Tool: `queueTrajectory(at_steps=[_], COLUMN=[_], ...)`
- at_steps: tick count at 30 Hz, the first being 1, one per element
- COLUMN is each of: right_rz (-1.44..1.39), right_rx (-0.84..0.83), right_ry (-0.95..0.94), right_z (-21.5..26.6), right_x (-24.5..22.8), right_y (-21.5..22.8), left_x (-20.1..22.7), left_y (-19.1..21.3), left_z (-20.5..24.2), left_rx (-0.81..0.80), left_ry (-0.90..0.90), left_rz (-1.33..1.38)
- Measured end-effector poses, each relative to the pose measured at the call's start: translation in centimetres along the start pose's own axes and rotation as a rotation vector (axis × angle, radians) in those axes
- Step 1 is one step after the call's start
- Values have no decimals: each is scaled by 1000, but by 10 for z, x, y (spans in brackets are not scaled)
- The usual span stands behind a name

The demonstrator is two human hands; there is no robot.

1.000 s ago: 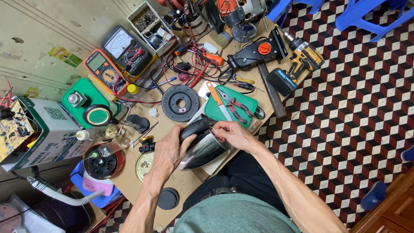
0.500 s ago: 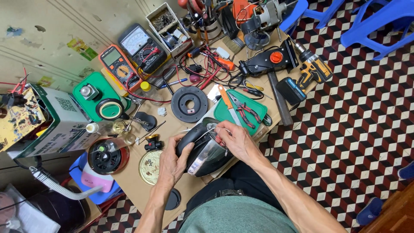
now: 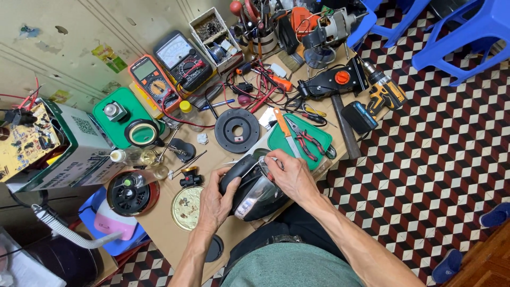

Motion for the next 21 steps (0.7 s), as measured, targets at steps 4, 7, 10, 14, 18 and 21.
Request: queueTrajectory(at_steps=[4,7,10,14,18,21], right_rz=[43,75,88,100,109,-143], right_rx=[14,18,14,-3,17,-57], right_ry=[-7,-36,-50,-98,-68,-250], right_z=[-2,-5,-9,-14,-19,-18], right_x=[0,3,6,1,13,26], right_y=[-2,-4,-5,-6,-9,-17], left_x=[-5,-8,-12,-14,-17,-21], left_y=[1,1,-1,-2,-2,-1], left_z=[-1,-1,-1,0,1,3], left_rx=[10,5,-5,-4,4,24], left_ry=[-8,12,9,-65,-65,-66], left_rz=[-13,-42,-63,-82,-62,-43])
Point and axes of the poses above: each hand's wrist, its own z-axis away from the middle knuckle, its own y-axis out of the back of the hand, x = y × z, the point moved 5 cm from there along -z, towards the middle knuckle, and after that the axes turned 1 degree about -y, right-handed, at the moved point
